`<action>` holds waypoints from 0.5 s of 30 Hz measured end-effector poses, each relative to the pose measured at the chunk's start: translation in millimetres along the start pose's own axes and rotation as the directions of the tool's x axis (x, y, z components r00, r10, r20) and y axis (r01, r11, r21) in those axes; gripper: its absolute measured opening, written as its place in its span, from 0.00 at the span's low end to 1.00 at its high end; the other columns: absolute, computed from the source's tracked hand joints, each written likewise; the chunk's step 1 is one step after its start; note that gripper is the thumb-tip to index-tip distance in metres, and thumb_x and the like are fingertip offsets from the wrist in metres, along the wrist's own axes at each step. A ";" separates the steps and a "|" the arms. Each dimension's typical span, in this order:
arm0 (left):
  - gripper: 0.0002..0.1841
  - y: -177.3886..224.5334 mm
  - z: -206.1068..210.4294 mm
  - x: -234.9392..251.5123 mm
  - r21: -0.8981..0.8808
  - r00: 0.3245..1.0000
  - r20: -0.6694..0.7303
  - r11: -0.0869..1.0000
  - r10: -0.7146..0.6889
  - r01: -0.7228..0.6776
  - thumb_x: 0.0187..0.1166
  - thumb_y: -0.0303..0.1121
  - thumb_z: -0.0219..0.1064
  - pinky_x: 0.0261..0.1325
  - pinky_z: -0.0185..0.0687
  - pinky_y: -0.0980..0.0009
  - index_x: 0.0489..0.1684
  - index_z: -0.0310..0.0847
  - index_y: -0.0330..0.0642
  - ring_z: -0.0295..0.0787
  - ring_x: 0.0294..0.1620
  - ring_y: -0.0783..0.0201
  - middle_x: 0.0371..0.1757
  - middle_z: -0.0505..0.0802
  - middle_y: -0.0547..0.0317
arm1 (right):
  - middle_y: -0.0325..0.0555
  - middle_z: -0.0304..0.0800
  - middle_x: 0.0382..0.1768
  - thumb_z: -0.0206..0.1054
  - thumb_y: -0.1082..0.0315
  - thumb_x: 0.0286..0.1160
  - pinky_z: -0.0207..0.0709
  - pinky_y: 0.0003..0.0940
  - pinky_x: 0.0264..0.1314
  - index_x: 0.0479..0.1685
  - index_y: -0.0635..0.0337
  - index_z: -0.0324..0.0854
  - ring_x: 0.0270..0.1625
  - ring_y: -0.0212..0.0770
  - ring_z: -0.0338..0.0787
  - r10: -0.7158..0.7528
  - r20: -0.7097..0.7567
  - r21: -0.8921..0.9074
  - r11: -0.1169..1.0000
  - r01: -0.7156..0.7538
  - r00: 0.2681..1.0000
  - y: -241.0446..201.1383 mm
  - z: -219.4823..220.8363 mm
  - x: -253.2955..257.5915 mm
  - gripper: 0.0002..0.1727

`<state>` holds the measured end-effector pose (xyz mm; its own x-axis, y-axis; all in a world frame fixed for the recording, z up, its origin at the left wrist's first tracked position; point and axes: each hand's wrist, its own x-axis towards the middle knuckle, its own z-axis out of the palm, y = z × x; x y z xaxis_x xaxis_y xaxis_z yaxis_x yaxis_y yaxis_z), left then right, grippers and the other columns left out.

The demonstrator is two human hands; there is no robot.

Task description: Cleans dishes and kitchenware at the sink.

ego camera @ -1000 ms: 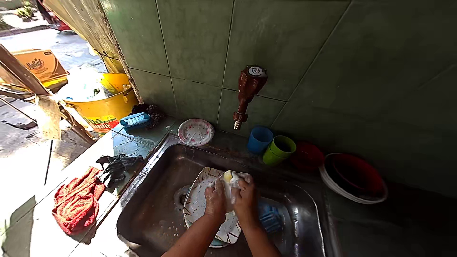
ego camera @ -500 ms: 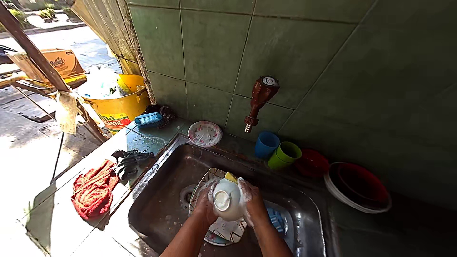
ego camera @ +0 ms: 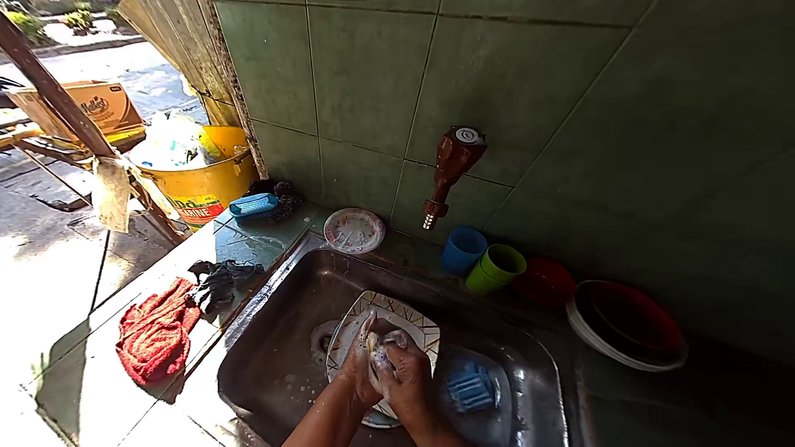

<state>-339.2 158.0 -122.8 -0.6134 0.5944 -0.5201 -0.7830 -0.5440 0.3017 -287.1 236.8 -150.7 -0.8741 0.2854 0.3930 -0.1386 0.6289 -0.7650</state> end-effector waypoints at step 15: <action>0.21 -20.8 -5.4 12.8 0.266 0.963 -0.113 0.941 0.244 -0.207 0.96 0.45 0.44 0.58 0.84 0.65 0.64 0.77 0.39 0.88 0.53 0.64 0.50 0.90 0.53 | 0.59 0.90 0.29 0.72 0.75 0.53 0.86 0.54 0.37 0.19 0.67 0.84 0.37 0.58 0.94 -0.072 -0.124 -0.338 0.941 0.026 0.990 20.1 7.1 27.0 0.05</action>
<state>-330.2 173.7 -140.0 -0.7700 0.3732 -0.5175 -0.6377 -0.4776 0.6044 -316.8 252.0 -159.1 -0.7972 0.3272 0.5074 0.0044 0.8435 -0.5371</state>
